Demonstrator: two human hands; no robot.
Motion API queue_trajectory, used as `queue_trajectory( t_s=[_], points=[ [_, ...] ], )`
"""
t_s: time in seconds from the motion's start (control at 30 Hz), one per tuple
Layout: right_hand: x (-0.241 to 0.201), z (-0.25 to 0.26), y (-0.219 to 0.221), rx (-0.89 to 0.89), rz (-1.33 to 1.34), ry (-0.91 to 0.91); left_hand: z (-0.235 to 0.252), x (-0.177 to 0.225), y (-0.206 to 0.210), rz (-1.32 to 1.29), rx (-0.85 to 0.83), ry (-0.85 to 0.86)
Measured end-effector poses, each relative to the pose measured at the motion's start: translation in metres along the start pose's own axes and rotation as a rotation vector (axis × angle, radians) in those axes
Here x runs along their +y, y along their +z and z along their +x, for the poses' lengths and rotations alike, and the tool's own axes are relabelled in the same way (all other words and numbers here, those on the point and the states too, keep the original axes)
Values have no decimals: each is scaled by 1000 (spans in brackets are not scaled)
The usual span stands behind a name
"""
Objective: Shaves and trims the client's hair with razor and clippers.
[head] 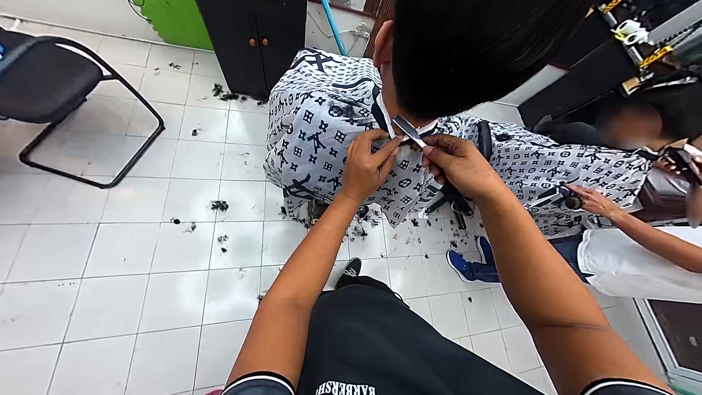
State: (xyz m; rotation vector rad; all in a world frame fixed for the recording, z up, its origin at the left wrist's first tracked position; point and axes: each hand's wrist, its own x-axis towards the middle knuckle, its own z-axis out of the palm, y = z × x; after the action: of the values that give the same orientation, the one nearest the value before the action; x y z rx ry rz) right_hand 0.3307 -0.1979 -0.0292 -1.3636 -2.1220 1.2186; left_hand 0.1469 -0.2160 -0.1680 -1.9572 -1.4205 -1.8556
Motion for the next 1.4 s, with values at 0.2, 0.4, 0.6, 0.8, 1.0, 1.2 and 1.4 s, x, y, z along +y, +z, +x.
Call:
queue_trajectory(
  t_s=[0.2,0.4,0.6,0.8,1.0,1.2,1.4],
  points=[
    [0,2,3,2,-40,-4,1,-1,2,-9,-1,-7],
    [-2,2,7,46,-60,-34,2,-1,0,-12,4,-7],
    [-3,2,8,77,-39,-45,2,-1,2,1,4,-10],
    [-4,4,7,72,-57,-32,1,0,4,6,13,-11],
    [-1,-6,-5,-7,-200,-132,3,3,2,18,13,-5],
    [11,-8,-34,-23,-243,-175,14,22,9,65,-15,-95],
    [12,7,-49,-86,-203,-170,5,24,13,62,39,-67]
  ],
)
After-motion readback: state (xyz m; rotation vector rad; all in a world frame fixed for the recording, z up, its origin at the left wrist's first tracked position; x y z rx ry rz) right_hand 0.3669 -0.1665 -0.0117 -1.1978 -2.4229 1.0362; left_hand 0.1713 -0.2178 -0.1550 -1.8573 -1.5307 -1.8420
